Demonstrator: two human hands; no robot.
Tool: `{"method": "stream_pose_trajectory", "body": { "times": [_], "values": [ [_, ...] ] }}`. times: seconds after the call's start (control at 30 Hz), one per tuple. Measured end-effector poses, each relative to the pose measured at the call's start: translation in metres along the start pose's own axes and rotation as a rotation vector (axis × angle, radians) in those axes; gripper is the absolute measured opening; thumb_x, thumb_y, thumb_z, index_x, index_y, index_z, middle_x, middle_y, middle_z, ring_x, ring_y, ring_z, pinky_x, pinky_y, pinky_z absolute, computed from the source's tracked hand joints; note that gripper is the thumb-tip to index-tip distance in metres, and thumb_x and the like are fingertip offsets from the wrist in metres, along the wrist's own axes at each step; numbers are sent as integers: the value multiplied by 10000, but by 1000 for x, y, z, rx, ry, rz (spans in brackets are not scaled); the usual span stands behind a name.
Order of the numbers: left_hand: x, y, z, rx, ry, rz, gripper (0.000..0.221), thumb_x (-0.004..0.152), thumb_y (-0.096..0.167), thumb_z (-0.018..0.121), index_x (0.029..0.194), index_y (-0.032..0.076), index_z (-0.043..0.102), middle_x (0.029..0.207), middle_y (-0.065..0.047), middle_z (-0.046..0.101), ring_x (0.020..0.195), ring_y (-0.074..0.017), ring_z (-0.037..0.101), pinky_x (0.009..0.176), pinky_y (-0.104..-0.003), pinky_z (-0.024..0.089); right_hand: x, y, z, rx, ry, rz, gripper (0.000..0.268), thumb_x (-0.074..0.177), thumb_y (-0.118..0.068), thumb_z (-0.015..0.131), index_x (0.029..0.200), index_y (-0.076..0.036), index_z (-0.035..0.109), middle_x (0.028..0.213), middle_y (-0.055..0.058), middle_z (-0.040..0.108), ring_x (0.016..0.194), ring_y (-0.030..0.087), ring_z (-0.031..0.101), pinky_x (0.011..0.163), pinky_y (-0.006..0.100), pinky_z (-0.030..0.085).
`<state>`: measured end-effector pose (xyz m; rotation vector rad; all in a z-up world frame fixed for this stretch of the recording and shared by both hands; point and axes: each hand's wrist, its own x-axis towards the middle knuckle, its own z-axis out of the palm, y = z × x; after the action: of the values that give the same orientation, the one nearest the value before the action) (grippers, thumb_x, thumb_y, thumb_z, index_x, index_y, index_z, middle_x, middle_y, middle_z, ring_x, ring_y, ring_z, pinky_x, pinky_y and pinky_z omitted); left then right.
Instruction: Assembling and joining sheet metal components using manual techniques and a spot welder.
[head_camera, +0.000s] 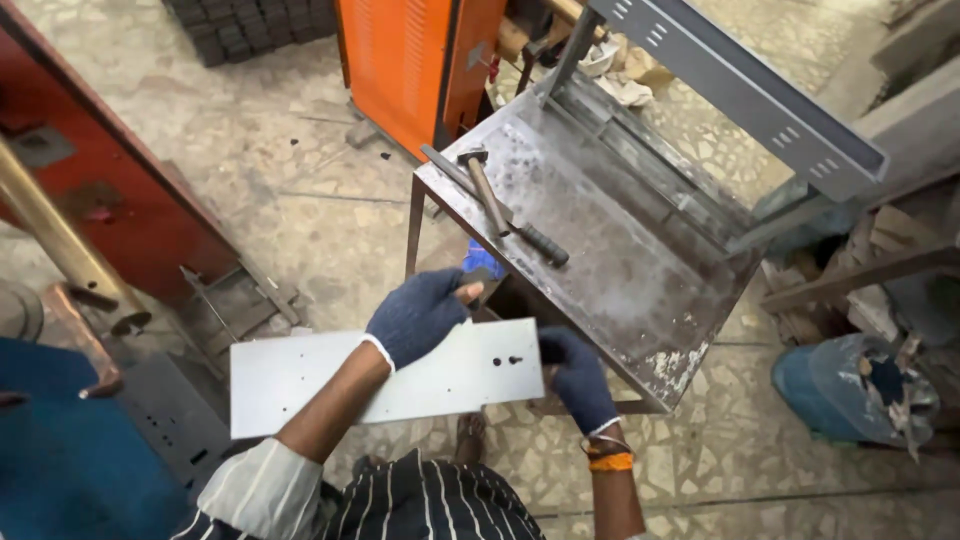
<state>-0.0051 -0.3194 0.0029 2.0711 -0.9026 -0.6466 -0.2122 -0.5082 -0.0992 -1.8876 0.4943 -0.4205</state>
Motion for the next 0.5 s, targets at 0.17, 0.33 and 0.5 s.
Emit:
{"method": "stream_pose_trajectory", "body": {
  "times": [0.17, 0.33, 0.5],
  "values": [
    [46, -32, -24, -275, -6, 188, 426, 986, 405, 584, 1009, 5, 727, 758, -76, 717, 742, -161, 657, 709, -342, 528, -23, 54, 31, -211, 38, -100, 363, 838, -89, 744, 1182, 15, 695, 1101, 162, 747, 1011, 231, 685, 890, 360, 539],
    [62, -41, -79, -450, 63, 298, 390, 1045, 326, 612, 1013, -31, 766, 822, 4, 677, 799, -81, 573, 729, -294, 500, -6, 2, 51, -193, 292, -32, 338, 715, -174, 885, 965, -5, 733, 828, 131, 739, 730, 204, 676, 693, 361, 544],
    [62, -47, -142, -361, 273, 427, 284, 1069, 255, 570, 1122, -9, 661, 927, 8, 653, 843, -83, 565, 768, -268, 499, 10, -116, 64, -393, 466, -142, 386, 698, -308, 920, 751, -26, 662, 604, 152, 591, 538, 279, 570, 538, 412, 462]
  ]
}}
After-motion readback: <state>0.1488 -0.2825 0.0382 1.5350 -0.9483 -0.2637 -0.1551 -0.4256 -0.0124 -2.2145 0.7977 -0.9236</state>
